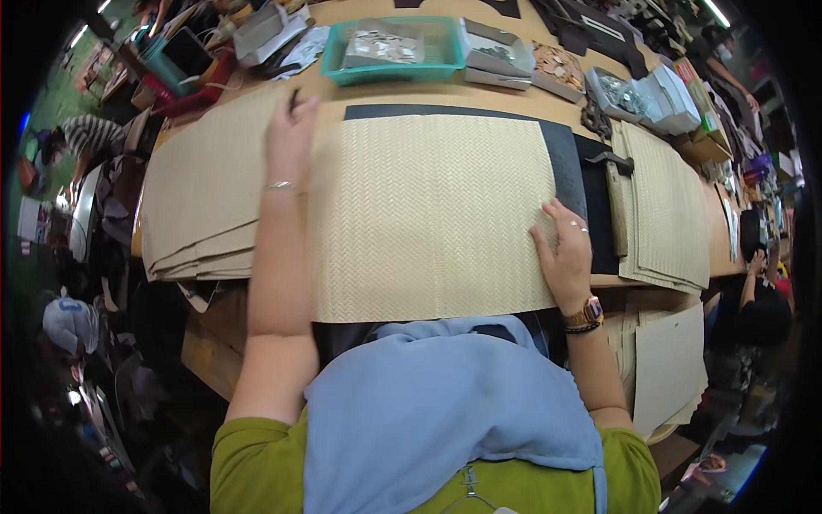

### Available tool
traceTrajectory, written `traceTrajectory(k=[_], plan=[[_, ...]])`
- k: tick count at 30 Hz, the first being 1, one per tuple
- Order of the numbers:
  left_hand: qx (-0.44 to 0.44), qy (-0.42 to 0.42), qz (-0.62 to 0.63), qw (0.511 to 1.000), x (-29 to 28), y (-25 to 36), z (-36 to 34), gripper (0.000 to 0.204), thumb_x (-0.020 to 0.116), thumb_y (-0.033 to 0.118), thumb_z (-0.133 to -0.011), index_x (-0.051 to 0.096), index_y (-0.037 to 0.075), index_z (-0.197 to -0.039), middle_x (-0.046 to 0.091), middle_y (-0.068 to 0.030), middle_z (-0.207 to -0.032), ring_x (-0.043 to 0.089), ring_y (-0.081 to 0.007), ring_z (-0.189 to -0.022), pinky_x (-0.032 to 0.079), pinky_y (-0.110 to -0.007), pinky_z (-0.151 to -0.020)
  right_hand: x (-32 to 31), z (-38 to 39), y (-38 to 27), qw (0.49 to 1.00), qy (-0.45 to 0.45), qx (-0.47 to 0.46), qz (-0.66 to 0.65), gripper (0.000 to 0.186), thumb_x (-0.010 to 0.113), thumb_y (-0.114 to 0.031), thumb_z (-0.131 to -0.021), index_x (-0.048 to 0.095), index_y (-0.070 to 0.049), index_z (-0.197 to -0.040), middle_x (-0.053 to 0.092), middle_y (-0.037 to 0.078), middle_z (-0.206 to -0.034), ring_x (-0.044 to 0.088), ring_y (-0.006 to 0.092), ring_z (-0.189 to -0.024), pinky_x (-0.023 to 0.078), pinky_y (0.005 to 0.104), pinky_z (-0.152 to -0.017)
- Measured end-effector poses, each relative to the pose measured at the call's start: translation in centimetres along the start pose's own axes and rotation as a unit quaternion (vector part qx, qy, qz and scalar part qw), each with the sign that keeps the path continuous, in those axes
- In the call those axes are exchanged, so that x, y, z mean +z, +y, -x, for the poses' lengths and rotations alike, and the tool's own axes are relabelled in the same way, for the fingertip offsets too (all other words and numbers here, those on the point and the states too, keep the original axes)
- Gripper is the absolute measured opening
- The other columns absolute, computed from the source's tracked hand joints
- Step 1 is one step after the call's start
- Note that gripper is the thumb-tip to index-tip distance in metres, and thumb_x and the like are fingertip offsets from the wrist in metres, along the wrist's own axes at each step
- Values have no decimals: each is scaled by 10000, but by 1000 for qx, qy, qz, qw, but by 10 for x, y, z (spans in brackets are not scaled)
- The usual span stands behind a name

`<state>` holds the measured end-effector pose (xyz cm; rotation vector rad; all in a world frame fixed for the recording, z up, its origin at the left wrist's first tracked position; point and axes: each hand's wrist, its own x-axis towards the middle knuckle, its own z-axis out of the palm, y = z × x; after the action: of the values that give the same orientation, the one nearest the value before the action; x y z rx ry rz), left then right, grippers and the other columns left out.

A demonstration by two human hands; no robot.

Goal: The person hammers metal components onto leather sheets using a punch tool and a hammer. The person positions a metal punch over a mark on the leather, strikes it with the hammer, and repeats this for several marks across multiple leather pieces, occasionally reaching for new metal components from trays.

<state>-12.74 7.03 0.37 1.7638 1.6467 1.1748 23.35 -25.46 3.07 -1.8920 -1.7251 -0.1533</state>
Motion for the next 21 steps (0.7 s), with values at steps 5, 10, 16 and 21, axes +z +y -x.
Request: traceTrajectory(k=[5,10,16,21], plan=[[-19,-19,-342,939,-101,-91,17,783,798,620,-779,628,55,-1293,716,-192,-1215,672,-370,-1156,519,-456,-978,6,-23,14,952,-11,159,-261,290,698,8,-884,649,-18,-1168,718,136,-983,708,223,-891,552,316,-784],[-55,-47,-308,949,-102,-89,23,651,784,568,-831,629,38,-1174,727,-154,-1047,688,-319,-971,525,-418,-888,-59,-46,73,957,73,144,-241,216,684,14,-901,677,-24,-1114,707,58,-945,674,130,-883,534,269,-782],[-30,-71,-251,965,-116,-103,12,440,685,437,-963,630,8,-1041,641,-114,-817,575,-224,-766,487,-369,-748,-222,-44,271,950,245,129,146,209,645,-207,-1003,675,-69,-1157,733,107,-1035,724,212,-915,579,338,-809],[-64,-111,-145,981,-111,-124,-10,336,588,338,-1044,621,8,-990,627,-56,-823,537,-179,-772,456,-344,-742,-189,31,375,887,-51,343,304,711,567,-645,-953,529,-123,-1434,584,171,-1397,570,346,-1267,449,484,-1048]])
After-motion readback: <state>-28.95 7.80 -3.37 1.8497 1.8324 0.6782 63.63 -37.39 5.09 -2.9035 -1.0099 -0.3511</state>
